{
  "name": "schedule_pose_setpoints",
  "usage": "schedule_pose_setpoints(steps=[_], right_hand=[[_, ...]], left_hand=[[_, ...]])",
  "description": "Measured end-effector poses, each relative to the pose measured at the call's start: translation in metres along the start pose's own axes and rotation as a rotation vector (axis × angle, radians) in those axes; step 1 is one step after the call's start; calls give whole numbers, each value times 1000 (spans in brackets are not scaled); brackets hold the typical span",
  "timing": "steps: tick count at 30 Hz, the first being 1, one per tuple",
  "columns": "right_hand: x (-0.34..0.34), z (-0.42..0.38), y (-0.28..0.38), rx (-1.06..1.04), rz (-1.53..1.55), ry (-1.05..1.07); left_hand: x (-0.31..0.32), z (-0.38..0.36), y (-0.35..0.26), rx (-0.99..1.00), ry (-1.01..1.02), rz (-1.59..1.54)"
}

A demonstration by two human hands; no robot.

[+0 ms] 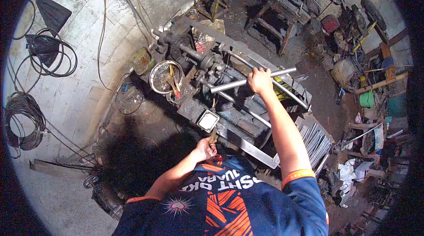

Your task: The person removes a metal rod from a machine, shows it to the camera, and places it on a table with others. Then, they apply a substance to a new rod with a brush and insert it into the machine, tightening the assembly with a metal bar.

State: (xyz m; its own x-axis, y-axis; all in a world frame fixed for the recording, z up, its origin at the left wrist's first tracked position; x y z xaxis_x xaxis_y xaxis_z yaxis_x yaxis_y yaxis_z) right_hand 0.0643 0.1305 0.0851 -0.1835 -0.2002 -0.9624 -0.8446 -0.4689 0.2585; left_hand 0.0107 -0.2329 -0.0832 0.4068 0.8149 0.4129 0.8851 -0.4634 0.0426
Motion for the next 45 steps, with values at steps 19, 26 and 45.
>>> schedule_pose_setpoints(steps=[19,26,45], right_hand=[[-10,4,4,53,-70,-19],[-20,3,15,92,-106,26],[-31,-2,18,116,-99,96]], left_hand=[[-5,8,7,-48,-31,-112],[-4,5,6,-39,-2,-95],[-4,12,7,-22,8,-162]])
Point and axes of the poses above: each hand's wrist, its own z-axis towards the middle knuckle, its own x-axis out of the palm, y = z × x, the point moved 7 cm from there along z, towards the middle knuckle, and after that the axes turned 2 degrees about z, right-handed, at the moved point
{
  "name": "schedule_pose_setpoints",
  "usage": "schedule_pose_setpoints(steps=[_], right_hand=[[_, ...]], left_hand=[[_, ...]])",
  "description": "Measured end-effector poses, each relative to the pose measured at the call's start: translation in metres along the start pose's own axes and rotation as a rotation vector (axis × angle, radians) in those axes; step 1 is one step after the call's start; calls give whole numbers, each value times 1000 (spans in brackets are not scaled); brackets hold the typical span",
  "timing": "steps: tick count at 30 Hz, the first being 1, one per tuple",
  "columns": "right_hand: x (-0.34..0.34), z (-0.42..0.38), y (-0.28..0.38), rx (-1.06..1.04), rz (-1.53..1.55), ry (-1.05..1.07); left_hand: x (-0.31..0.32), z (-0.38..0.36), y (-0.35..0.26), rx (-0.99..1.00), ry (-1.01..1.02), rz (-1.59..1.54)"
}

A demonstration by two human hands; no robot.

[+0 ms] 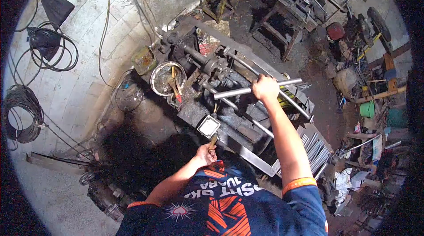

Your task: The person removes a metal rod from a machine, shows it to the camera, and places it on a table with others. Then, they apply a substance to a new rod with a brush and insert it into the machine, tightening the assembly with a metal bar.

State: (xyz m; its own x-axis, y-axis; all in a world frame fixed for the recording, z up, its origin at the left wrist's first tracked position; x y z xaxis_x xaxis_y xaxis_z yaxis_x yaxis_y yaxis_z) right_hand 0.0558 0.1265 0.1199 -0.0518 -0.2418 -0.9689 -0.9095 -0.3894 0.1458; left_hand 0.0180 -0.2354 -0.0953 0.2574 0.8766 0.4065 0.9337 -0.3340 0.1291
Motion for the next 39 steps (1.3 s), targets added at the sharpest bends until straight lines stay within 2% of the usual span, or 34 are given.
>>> schedule_pose_setpoints(steps=[4,29,34,37,39], right_hand=[[1,2,1,-20,30,-67],[3,4,0,16,9,-49],[-4,2,3,4,27,-72],[-2,3,3,-14,32,-107],[-2,3,7,-12,36,-90]], left_hand=[[7,-11,-3,49,-18,72],[2,-5,-5,7,-110,21],[3,-6,-4,0,-95,3],[-3,3,-4,-8,41,0],[-9,7,-3,2,6,16]])
Point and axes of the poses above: each hand's wrist, its own z-axis towards the middle knuckle, its own x-axis out of the palm, y = z × x, the point moved 7 cm from there along z, towards the middle knuckle, and after that the axes turned 2 degrees about z, right-handed, at the moved point
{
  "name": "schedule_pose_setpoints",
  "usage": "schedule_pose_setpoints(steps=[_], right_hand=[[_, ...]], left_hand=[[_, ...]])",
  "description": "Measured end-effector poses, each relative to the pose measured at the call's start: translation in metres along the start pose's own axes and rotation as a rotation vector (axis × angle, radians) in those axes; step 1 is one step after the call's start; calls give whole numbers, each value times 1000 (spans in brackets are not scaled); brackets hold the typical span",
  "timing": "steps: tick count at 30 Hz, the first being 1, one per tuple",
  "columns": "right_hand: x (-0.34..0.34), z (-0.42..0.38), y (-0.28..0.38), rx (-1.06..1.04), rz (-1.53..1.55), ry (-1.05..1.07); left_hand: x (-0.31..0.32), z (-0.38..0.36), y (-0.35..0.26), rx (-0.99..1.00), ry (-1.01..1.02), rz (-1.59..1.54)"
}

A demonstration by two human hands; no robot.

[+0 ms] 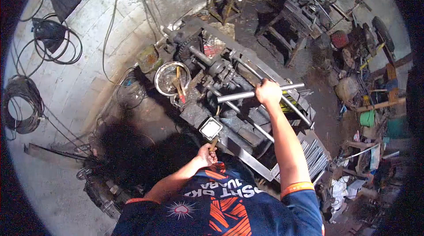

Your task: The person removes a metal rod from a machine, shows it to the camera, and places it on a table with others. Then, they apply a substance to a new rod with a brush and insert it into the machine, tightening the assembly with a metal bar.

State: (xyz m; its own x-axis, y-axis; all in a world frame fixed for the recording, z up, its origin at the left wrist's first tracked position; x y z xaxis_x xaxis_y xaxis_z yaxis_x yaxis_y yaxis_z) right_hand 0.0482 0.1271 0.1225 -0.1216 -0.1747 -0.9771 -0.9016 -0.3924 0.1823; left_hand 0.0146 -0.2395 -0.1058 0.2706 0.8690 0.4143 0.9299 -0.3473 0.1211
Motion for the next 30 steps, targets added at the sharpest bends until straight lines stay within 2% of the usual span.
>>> schedule_pose_setpoints(steps=[2,5,13,30], right_hand=[[-1,-1,3,-11,7,-12],[-1,1,2,-1,-12,-5],[4,2,-2,9,-15,-4],[3,1,-1,5,-13,16]], left_hand=[[-1,1,-1,56,-58,76],[7,-6,1,33,-77,6],[13,-12,5,22,-34,-43],[27,-34,7,66,-89,-69]])
Point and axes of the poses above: each hand's wrist, its own z-axis towards the middle knuckle, its own x-axis out of the palm, y = z × x, the point moved 7 cm from there along z, towards the middle knuckle, and after that the axes turned 2 degrees about z, right-handed, at the moved point
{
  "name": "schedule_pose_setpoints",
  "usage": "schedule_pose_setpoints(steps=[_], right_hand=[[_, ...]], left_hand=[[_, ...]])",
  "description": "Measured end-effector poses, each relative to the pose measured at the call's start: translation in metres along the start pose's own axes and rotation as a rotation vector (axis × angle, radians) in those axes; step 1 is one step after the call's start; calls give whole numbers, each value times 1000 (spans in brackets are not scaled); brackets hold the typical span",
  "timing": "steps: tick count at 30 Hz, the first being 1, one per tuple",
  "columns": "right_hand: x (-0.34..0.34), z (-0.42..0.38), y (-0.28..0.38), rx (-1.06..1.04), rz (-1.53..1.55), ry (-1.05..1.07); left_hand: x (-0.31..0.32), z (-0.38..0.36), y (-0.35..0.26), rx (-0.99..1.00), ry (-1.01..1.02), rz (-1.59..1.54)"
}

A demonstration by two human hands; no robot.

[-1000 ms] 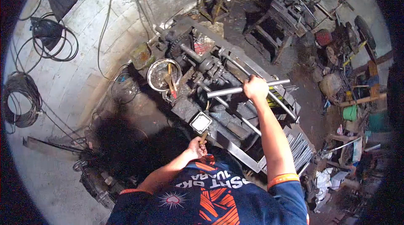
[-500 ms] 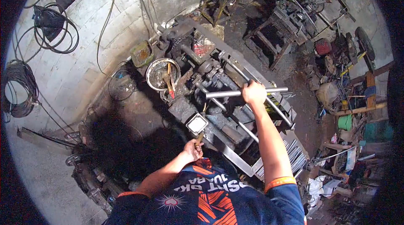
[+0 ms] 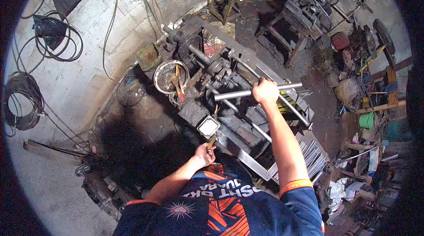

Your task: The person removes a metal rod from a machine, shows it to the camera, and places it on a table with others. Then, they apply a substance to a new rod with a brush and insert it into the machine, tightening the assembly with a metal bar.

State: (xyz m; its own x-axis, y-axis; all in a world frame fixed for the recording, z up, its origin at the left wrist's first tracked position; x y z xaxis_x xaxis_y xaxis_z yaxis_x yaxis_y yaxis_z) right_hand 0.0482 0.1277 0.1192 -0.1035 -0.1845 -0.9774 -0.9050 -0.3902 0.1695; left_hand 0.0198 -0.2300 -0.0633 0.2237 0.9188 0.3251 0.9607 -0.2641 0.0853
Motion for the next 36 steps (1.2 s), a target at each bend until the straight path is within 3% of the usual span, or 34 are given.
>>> schedule_pose_setpoints(steps=[17,21,25,31,33,36], right_hand=[[5,1,-5,-39,71,-151],[29,15,-9,-63,-15,-64],[-2,-9,8,216,6,64],[7,-11,12,150,-75,-58],[8,-15,12,133,-58,-98],[10,-19,15,86,-46,-77]], left_hand=[[-6,16,1,-47,69,-42],[-5,9,-6,-84,52,103],[-8,13,-4,-173,110,125],[-8,10,-10,-227,88,161],[-6,10,-16,-121,173,320],[1,1,-21,-174,104,412]])
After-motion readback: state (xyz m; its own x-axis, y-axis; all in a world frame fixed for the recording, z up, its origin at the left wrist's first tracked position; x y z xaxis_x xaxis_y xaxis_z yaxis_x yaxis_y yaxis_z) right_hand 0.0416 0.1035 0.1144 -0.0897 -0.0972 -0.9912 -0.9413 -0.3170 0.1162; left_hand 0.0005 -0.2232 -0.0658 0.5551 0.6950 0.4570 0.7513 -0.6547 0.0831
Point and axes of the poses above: each hand's wrist, its own z-axis towards the middle knuckle, its own x-axis out of the palm, y = z × x, the point moved 7 cm from there along z, towards the middle knuckle, and after that the axes turned 2 degrees about z, right-handed, at the moved point
